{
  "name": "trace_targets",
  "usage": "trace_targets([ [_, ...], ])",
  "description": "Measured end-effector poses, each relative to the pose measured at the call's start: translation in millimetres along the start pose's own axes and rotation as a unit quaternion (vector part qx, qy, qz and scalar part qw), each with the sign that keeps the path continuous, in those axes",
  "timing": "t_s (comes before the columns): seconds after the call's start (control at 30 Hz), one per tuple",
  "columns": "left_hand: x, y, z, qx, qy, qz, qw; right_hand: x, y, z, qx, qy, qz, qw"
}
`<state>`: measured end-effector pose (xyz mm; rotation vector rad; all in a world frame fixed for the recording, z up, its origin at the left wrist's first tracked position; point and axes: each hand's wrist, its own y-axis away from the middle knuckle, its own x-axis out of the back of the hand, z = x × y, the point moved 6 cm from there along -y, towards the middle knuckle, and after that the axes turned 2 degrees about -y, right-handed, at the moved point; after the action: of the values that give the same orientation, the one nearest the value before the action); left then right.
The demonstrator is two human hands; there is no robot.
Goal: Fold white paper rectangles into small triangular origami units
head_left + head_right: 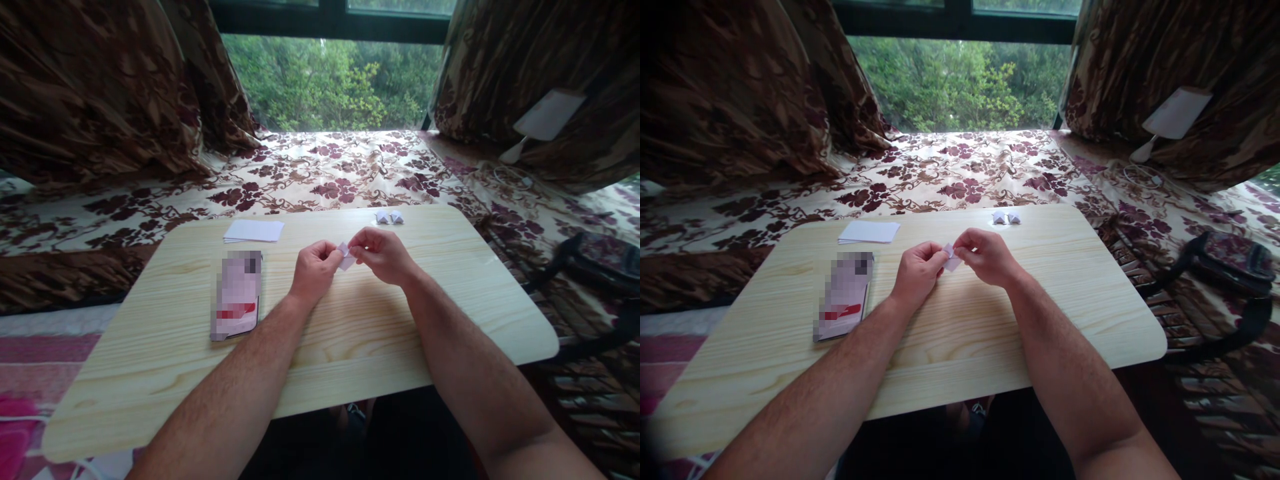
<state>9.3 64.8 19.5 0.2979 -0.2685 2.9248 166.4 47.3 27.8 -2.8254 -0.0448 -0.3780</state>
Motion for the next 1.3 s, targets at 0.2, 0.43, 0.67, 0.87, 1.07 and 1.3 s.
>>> trace_targets([
  [0.2, -2.4, -1, -9, 0.008, 0.031, -0.006, 0.999, 0, 0, -3, -0.003, 0.002, -0.006, 1.000],
  [0.43, -2.8, -3, -9, -0.009, 0.070, -0.011, 0.997, -2, 1, -3, -0.002, 0.017, -0.009, 1.000],
  [0.67, -2.8, -4, -12, -0.001, 0.093, -0.002, 0.996, -3, 1, -3, -0.005, 0.007, 0.000, 1.000],
  [0.87, -6.2, -6, -19, 0.013, 0.137, -0.015, 0.990, -3, 1, -3, -0.016, 0.013, 0.030, 0.999],
  [1.07, -6.2, -5, -16, -0.005, 0.100, -0.015, 0.995, -2, 2, -5, -0.013, 0.044, 0.054, 0.997],
  [1.3, -7.4, -4, -13, -0.005, 0.124, -0.015, 0.992, -2, 1, -5, -0.007, 0.035, 0.069, 0.997],
])
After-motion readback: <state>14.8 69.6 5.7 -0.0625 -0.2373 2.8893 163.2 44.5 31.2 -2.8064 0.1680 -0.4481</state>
